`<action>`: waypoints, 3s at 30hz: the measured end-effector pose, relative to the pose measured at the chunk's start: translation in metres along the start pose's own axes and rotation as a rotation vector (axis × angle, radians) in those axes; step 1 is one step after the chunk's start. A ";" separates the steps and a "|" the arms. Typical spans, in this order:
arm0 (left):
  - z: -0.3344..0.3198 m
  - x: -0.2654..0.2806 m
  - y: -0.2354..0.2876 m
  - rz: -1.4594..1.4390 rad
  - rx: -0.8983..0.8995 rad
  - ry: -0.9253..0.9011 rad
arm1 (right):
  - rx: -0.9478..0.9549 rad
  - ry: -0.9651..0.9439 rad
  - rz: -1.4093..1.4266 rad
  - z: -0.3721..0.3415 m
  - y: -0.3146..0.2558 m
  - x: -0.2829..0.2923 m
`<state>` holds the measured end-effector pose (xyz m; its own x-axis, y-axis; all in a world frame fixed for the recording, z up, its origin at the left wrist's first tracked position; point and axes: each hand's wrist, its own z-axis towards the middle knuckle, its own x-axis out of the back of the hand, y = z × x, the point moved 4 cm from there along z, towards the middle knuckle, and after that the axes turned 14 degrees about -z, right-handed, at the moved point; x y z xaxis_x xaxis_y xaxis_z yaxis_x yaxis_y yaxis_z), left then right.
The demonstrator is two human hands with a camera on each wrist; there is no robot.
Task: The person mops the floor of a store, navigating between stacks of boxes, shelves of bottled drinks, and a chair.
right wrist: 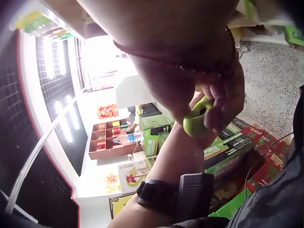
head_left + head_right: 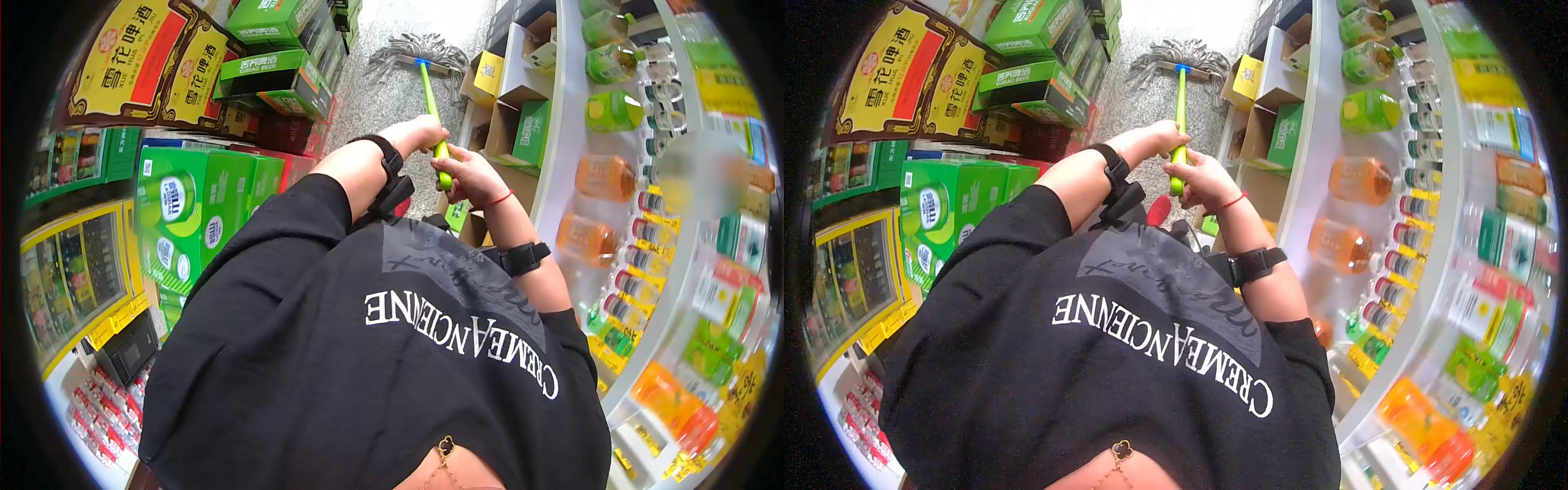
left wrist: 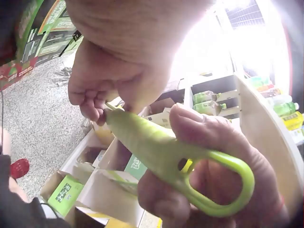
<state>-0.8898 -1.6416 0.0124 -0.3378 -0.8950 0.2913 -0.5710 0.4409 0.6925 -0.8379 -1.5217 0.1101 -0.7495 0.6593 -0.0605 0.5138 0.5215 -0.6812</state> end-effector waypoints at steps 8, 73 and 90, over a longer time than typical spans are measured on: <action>0.097 0.052 0.058 -0.089 -0.013 -0.033 | -0.019 0.020 -0.279 0.063 -0.076 0.087; 0.692 0.907 0.291 -0.759 0.245 0.512 | 0.719 -0.294 -1.934 0.806 -0.957 0.403; 0.685 1.081 0.197 -0.976 0.363 1.081 | 1.134 -0.881 -2.223 0.963 -1.086 0.246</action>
<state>-1.8798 -2.4762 0.0115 0.8829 -0.3840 0.2704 -0.4440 -0.4950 0.7469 -1.9827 -2.4477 0.1326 0.2746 -0.4201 0.8649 -0.7476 -0.6590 -0.0826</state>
